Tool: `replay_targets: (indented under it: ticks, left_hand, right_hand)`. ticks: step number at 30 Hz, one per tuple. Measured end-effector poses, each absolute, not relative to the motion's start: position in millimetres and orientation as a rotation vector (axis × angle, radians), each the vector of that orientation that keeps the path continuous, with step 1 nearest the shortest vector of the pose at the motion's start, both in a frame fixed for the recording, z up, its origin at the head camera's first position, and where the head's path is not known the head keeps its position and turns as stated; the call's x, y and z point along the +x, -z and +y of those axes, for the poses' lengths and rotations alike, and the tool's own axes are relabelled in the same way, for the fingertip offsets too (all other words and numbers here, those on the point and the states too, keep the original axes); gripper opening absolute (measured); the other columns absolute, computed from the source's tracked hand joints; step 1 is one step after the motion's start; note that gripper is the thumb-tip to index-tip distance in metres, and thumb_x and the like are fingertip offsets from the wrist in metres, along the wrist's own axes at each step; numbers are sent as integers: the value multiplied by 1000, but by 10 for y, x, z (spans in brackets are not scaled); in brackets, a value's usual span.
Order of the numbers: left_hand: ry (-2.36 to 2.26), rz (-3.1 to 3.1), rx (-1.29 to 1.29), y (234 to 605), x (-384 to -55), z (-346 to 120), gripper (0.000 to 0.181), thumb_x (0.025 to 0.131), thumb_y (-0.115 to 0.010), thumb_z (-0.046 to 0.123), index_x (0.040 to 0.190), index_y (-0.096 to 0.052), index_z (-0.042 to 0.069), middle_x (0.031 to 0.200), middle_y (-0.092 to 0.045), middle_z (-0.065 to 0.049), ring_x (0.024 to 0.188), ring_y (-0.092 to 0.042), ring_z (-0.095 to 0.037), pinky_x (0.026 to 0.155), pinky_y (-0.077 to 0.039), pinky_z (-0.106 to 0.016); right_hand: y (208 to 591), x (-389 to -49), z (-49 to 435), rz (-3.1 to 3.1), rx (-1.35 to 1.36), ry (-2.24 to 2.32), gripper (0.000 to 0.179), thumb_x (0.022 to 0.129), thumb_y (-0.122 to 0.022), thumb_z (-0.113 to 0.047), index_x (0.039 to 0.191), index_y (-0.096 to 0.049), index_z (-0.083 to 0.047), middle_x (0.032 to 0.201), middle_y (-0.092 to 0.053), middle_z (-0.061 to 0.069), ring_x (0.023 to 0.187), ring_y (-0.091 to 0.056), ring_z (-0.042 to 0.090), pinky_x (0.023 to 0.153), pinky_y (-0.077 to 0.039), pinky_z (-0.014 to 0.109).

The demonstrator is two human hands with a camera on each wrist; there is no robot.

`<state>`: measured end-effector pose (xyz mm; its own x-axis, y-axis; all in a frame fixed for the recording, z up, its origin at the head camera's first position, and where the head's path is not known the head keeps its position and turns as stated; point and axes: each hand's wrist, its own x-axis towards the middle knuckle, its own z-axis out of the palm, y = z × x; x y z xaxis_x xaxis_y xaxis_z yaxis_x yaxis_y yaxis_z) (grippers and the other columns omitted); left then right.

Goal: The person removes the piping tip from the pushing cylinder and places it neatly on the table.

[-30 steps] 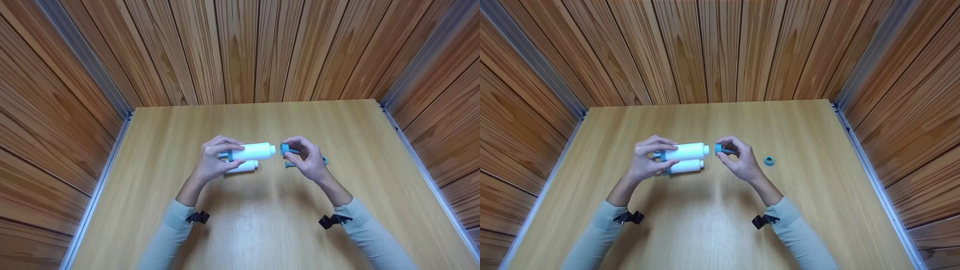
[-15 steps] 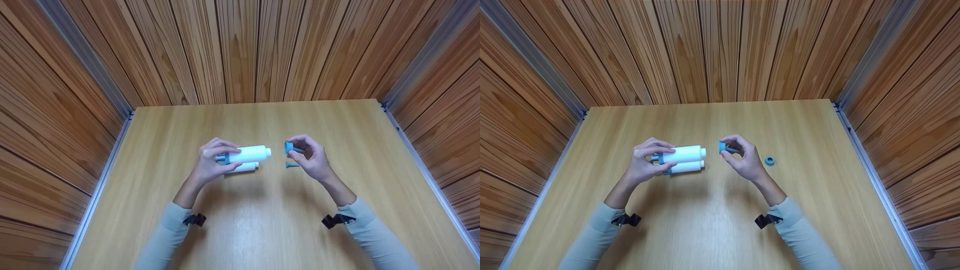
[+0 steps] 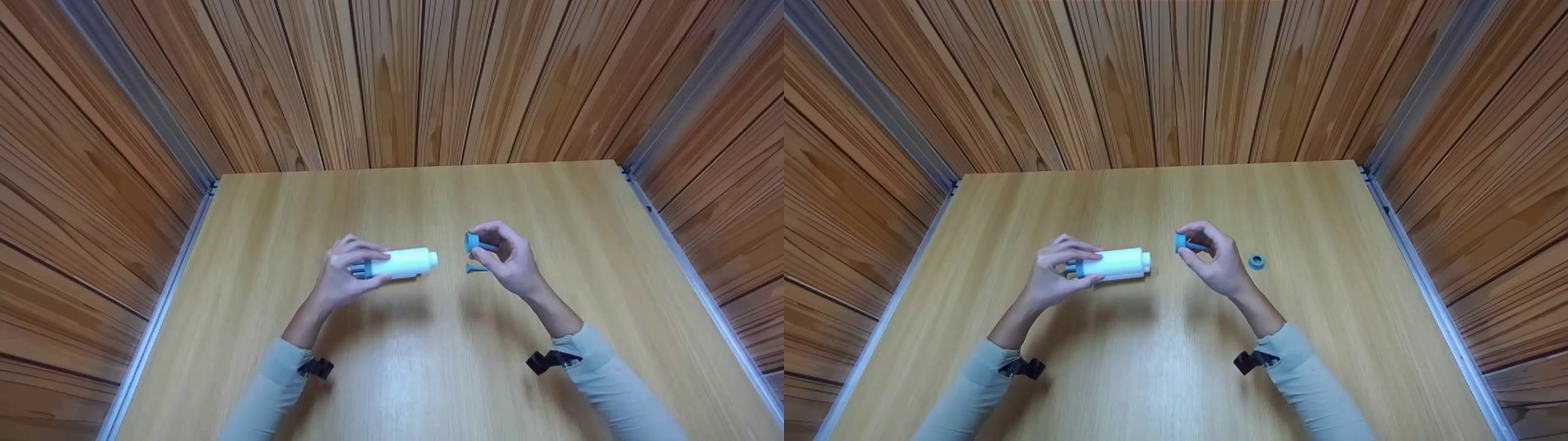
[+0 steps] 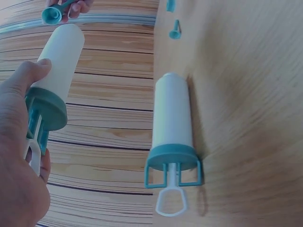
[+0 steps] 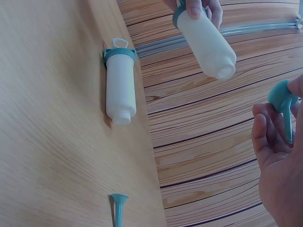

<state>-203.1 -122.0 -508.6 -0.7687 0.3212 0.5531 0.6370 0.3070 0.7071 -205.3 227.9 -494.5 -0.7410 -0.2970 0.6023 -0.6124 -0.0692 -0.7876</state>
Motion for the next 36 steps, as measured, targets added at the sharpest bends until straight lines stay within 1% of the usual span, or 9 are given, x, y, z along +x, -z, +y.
replay_targets:
  ticks: [6, 9, 15, 23, 27, 32, 36]
  left_hand:
    - [1427, -2292, -876, 5186, -2007, -1256, 30, 85, -99, 9, 113, -89, 11, 119, -88, -9, 110, -75, -32, 102, -52, -31]
    - [1419, -2304, -879, 5237, -1993, -1274, 30, 85, -99, 10, 114, -89, 11, 119, -88, -8, 110, -76, -32, 100, -57, -30]
    - [1379, -2373, -858, 5335, -1966, -1307, 33, 85, -100, 14, 117, -89, 13, 121, -88, -5, 112, -76, -30, 103, -62, -35]
    - [1294, -2440, -879, 5479, -1954, -1339, 31, 85, -100, 14, 114, -90, 15, 119, -89, -2, 113, -75, -28, 101, -64, -38]
    - [1276, -2460, -893, 5545, -1937, -1349, 30, 86, -99, 13, 115, -90, 16, 120, -89, -3, 114, -74, -28, 102, -65, -42]
    - [1230, -2506, -922, 5617, -1921, -1352, 31, 87, -99, 16, 116, -89, 16, 122, -88, -3, 119, -74, -30, 105, -65, -49]
    - [1164, -2542, -930, 5677, -1912, -1354, 30, 87, -100, 21, 115, -89, 17, 121, -88, -2, 118, -74, -27, 104, -64, -47]
  right_hand:
    - [4940, -2052, 2286, -1955, 1003, -1893, 34, 93, -58, 29, 126, -57, 25, 114, -74, -10, 99, -75, 4, 89, -65, 19]
    - [4951, -2053, 2287, -1957, 1010, -1882, 34, 93, -58, 28, 127, -57, 25, 114, -74, -10, 98, -76, 7, 89, -66, 20]
    - [4961, -2044, 2294, -1984, 991, -1875, 34, 93, -59, 28, 127, -57, 24, 115, -73, -11, 99, -75, 5, 90, -66, 19]
    - [4981, -2032, 2297, -1973, 951, -1926, 33, 93, -59, 29, 126, -56, 27, 113, -74, -11, 98, -74, 3, 87, -66, 20]
    - [4989, -2031, 2298, -1963, 960, -1925, 33, 93, -59, 30, 126, -56, 27, 113, -74, -10, 97, -74, 4, 86, -67, 20]
    - [4987, -2040, 2308, -1963, 975, -1911, 34, 93, -59, 30, 126, -56, 26, 114, -73, -11, 98, -74, 4, 87, -67, 21]
    - [4991, -2045, 2321, -1957, 983, -1913, 34, 93, -58, 29, 127, -56, 26, 114, -74, -10, 98, -74, 6, 87, -67, 22]
